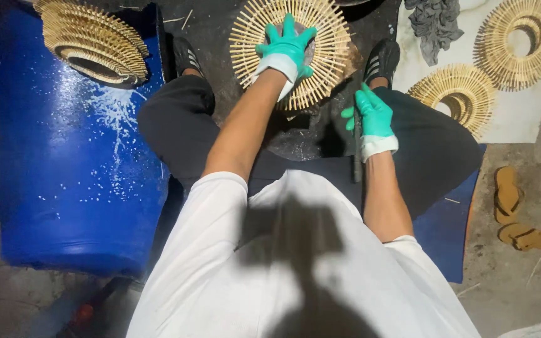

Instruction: Securing and trimming bamboo slats on a circular wooden frame using a hammer and knife.

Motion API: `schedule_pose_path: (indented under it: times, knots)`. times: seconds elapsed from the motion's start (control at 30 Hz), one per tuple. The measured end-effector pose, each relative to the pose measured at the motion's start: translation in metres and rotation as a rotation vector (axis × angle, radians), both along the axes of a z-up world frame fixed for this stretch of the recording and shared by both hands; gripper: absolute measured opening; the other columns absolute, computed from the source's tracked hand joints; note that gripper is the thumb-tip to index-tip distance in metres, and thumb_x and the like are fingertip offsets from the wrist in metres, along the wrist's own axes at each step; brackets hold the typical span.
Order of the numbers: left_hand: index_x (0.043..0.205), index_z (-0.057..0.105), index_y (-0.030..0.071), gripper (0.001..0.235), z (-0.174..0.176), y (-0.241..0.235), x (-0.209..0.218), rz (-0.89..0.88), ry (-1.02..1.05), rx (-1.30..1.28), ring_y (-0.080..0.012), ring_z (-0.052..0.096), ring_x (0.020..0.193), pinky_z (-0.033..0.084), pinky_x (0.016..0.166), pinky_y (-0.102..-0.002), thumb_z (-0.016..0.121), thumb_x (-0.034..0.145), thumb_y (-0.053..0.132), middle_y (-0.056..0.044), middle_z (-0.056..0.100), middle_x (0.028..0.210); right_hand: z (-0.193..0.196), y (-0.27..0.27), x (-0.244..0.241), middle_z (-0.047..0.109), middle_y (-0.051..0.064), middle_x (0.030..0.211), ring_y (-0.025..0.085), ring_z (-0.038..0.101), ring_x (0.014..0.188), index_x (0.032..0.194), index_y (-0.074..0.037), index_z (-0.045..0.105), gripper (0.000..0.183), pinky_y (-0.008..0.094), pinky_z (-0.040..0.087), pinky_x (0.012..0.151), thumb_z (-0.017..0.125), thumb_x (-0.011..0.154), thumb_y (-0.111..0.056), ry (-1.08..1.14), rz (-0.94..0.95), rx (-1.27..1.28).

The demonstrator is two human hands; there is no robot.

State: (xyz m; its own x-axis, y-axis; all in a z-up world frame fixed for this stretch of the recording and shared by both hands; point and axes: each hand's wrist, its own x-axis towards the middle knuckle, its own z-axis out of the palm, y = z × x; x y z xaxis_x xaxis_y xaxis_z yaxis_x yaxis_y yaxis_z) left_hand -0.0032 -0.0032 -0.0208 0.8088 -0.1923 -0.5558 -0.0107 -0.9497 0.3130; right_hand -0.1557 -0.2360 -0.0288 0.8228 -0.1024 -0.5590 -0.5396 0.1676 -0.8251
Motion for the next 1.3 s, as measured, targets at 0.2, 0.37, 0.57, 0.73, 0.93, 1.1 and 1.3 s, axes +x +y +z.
schedule_pose_path:
  times: [0.2,0.37,0.57,0.73,0.93,1.1,1.3]
  knots:
    - [0.164,0.011,0.037,0.131,-0.008,0.002,0.000,-0.001,-0.022,0.007,-0.0515,0.005,0.154,0.030,0.108,-0.079,0.095,0.063,0.046,-0.005,-0.001,0.173,0.002,0.006,-0.001,0.072,0.012,0.074,0.015,0.055,0.044,0.152,-0.001,0.054,0.052,0.026,0.044,0.043,0.063,0.106,-0.021,-0.057,-0.025,-0.016]
    - [0.165,0.009,0.034,0.133,-0.025,0.006,0.000,-0.053,-0.053,-0.006,-0.0514,0.004,0.155,0.024,0.111,-0.082,0.095,0.065,0.046,-0.003,-0.002,0.173,0.005,0.007,-0.001,0.073,0.012,0.076,0.015,0.058,0.046,0.152,-0.003,0.052,0.051,0.026,0.046,0.044,0.062,0.105,-0.019,-0.049,-0.015,0.017]
    - [0.161,0.016,0.048,0.124,0.017,0.002,-0.005,0.043,0.050,0.016,-0.0568,0.005,0.152,0.030,0.107,-0.081,0.094,0.065,0.045,-0.008,-0.008,0.173,0.007,0.008,-0.001,0.073,0.012,0.075,0.016,0.058,0.045,0.151,-0.002,0.051,0.052,0.026,0.047,0.044,0.063,0.104,-0.019,-0.019,-0.043,0.003]
    - [0.159,0.026,0.054,0.112,0.015,0.003,-0.011,0.067,-0.005,0.013,-0.0585,0.016,0.148,0.041,0.102,-0.078,0.090,0.068,0.048,-0.013,-0.005,0.174,-0.012,-0.002,-0.002,0.074,0.012,0.078,0.016,0.060,0.048,0.151,0.001,0.051,0.053,0.026,0.048,0.046,0.064,0.104,-0.018,-0.023,0.049,-0.012]
    - [0.155,0.028,0.056,0.111,0.007,0.005,-0.011,0.032,-0.016,0.013,-0.0570,0.008,0.150,0.036,0.104,-0.077,0.091,0.065,0.043,-0.011,-0.004,0.171,0.003,0.004,-0.004,0.073,0.011,0.075,0.015,0.057,0.045,0.151,0.001,0.053,0.052,0.026,0.045,0.042,0.062,0.104,-0.021,0.006,0.040,-0.046]
    - [0.160,0.020,0.049,0.117,0.005,0.007,-0.012,0.029,-0.021,0.011,-0.0553,0.009,0.153,0.034,0.108,-0.077,0.091,0.067,0.043,-0.008,-0.002,0.175,0.003,0.003,-0.004,0.073,0.011,0.076,0.014,0.057,0.046,0.152,0.001,0.051,0.051,0.024,0.046,0.046,0.061,0.107,-0.020,-0.043,0.042,-0.032]
    - [0.161,0.011,0.022,0.136,-0.070,0.018,-0.008,-0.036,-0.206,-0.064,-0.0511,0.012,0.151,0.029,0.108,-0.076,0.098,0.060,0.054,-0.010,0.002,0.170,0.001,0.009,-0.007,0.073,0.013,0.074,0.016,0.057,0.045,0.153,0.002,0.052,0.053,0.026,0.045,0.044,0.062,0.106,-0.020,-0.067,-0.016,-0.001]
